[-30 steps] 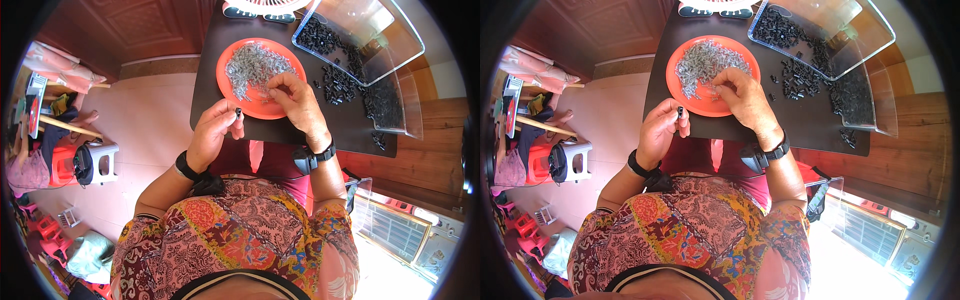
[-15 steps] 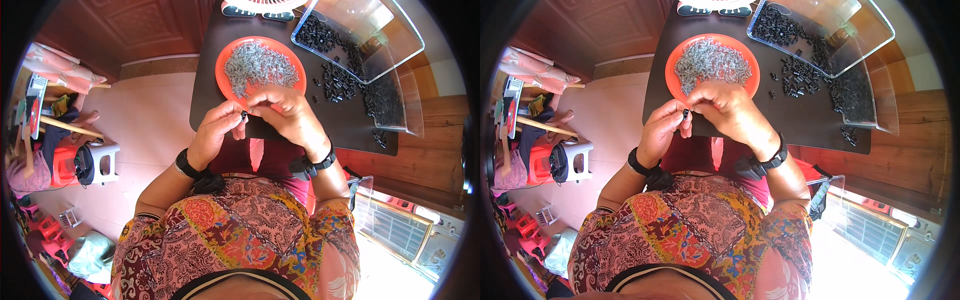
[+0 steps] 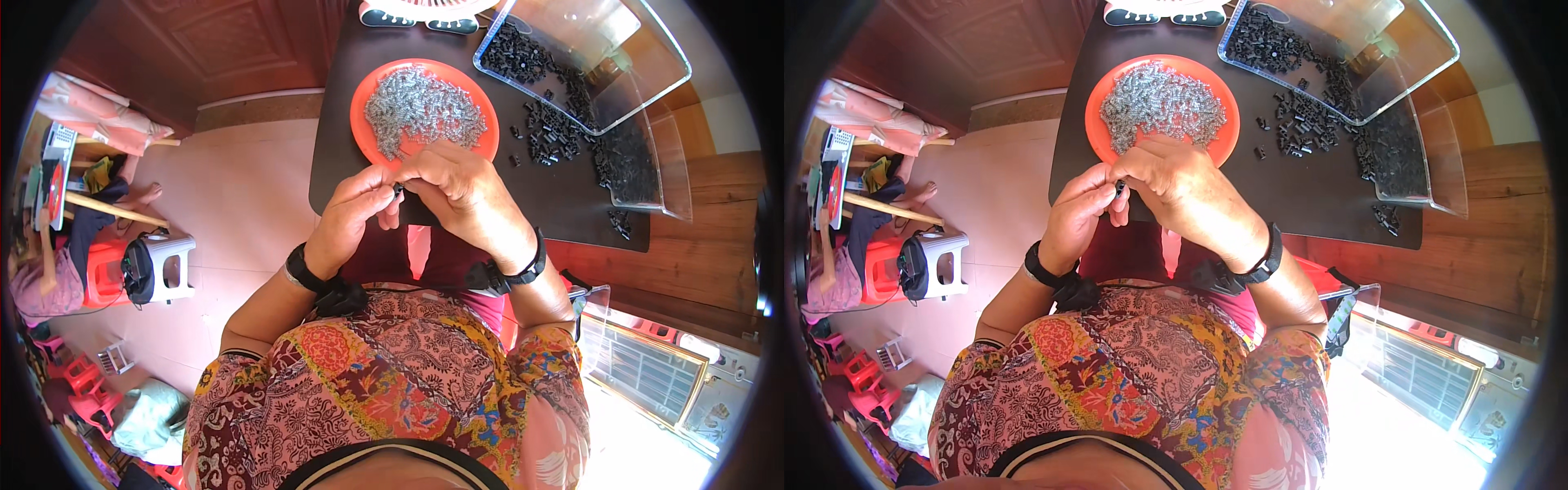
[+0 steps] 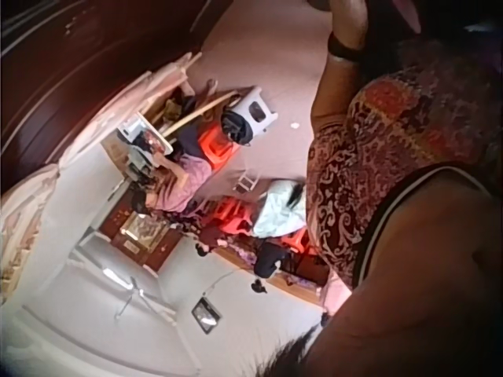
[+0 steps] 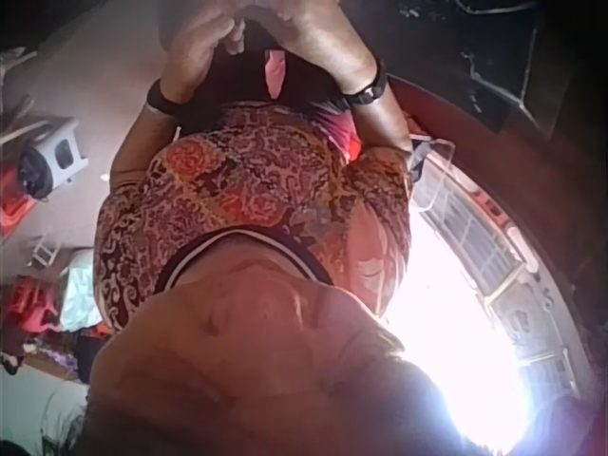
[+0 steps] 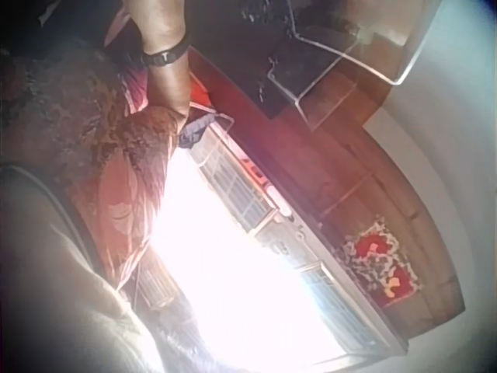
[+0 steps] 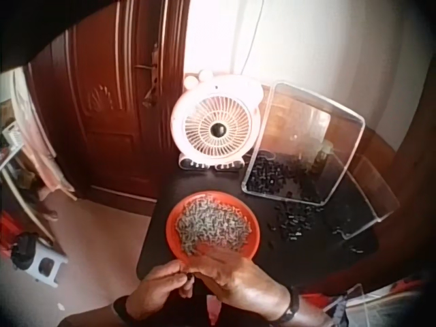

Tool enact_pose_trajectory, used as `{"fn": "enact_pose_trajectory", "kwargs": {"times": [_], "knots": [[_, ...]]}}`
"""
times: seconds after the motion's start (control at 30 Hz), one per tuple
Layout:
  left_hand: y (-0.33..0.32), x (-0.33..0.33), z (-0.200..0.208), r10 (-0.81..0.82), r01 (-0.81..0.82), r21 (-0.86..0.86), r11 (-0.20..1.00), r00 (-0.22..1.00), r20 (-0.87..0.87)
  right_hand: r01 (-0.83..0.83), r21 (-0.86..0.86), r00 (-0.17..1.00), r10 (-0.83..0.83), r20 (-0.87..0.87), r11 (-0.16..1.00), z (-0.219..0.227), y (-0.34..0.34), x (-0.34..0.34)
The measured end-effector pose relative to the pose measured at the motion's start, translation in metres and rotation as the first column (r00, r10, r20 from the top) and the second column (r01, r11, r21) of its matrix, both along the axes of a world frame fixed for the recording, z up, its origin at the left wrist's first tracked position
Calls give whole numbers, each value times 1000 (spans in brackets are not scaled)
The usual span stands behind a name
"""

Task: The person assembles small plastic components by hand, picking up plastic casings and metal pins from a tray and table and inserting the pins into the casings.

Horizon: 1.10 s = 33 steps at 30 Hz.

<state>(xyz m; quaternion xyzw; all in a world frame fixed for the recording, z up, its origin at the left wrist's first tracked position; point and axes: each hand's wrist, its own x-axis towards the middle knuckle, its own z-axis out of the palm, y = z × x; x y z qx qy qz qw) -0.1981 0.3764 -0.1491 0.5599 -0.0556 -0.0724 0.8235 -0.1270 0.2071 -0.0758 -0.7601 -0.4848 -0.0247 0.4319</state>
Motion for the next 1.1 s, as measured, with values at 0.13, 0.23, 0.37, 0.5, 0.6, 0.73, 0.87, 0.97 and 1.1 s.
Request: {"fn": "enact_pose_trajectory", "kwargs": {"times": [0.13,0.23,0.37,0.5,0.6,0.73,0.87,0.97,1.1], "knots": [[-1,-4,0,41,-43,-115,992,999,-20,22,-2,994,-22,111,1000,-2,6,-10],[-5,-3,2,117,-123,-191,974,992,-43,53,-46,985,-44,165,998,-6,9,-21],[-7,-4,4,166,-169,-239,956,986,-35,57,47,992,-62,109,997,-4,5,-22],[-1,-3,-1,90,-98,-279,955,995,-40,343,79,922,-351,163,936,-4,-34,4],[-2,-4,3,82,-95,-275,957,995,-58,626,43,773,-626,102,779,-2,-71,33],[-2,-4,4,86,-99,-237,966,994,-64,771,-54,637,-767,77,635,-16,-113,71],[-2,-4,3,71,-83,-227,970,995,-64,709,-224,689,-724,19,669,-27,-120,86],[-2,-4,3,71,-85,-213,973,995,-73,680,-313,721,-683,119,663,-29,-110,90],[-3,-4,4,72,-87,-207,974,994,-78,690,-372,724,-590,356,622,-33,-102,93]]}}
